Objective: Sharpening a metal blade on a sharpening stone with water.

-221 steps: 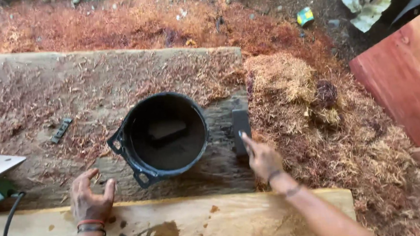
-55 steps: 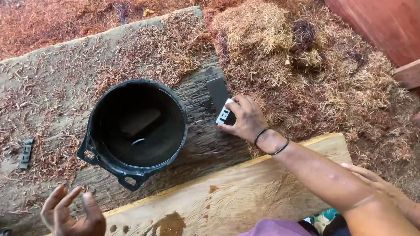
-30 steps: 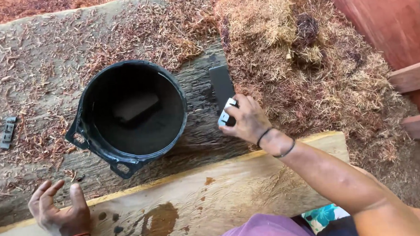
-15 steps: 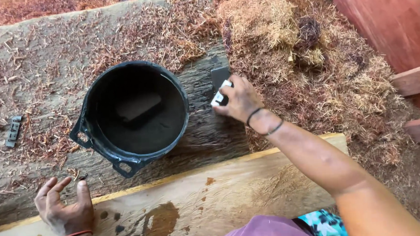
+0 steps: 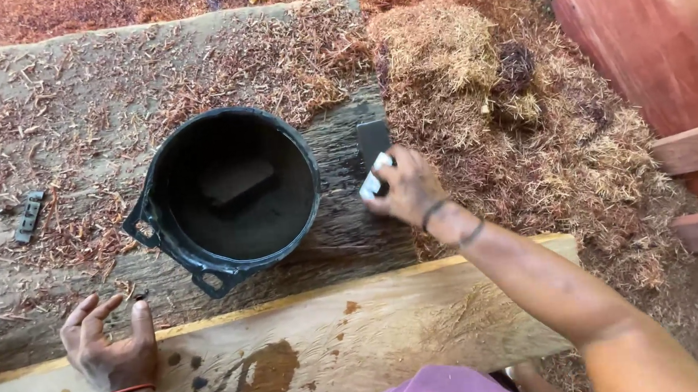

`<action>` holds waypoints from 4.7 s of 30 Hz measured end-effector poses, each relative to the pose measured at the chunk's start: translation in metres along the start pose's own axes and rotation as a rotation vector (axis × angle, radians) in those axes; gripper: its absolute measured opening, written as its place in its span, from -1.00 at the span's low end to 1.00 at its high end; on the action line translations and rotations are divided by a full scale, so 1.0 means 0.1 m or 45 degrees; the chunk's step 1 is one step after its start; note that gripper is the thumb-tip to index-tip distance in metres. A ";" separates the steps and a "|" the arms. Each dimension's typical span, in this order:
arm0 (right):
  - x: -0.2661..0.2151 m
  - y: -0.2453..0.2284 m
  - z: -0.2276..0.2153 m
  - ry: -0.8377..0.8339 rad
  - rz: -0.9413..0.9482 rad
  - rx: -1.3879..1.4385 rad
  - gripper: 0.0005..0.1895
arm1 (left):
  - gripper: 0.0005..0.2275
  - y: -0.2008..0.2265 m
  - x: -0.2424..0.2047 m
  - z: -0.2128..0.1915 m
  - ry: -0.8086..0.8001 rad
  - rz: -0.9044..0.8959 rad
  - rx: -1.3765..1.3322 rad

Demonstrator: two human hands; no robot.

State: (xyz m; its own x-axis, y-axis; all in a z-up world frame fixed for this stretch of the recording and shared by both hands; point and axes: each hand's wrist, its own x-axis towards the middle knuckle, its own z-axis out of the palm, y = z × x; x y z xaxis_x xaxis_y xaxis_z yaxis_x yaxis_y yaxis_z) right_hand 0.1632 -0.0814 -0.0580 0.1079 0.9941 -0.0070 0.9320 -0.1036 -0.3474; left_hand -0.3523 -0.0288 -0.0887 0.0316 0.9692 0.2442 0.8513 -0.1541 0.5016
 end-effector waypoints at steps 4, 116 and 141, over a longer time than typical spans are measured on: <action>-0.20 -0.06 -0.05 -0.082 -0.089 0.012 -0.46 | -0.80 0.06 0.04 -0.02 0.003 -0.003 -0.030; 0.08 -0.09 -0.15 -0.087 -0.023 -0.180 -0.42 | -0.75 0.17 0.07 -0.03 0.002 -0.008 0.104; 0.23 0.13 -0.24 -0.158 0.188 -0.244 -0.40 | -0.74 0.20 0.08 -0.05 -0.034 -0.064 0.112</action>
State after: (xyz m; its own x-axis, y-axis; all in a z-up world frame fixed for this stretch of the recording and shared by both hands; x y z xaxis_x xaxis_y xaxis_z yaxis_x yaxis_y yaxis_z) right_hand 0.1864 -0.0603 -0.0405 0.2152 0.9629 -0.1631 0.9591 -0.2398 -0.1505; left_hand -0.3376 -0.0251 -0.0727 0.0006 0.9803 0.1975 0.8946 -0.0888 0.4379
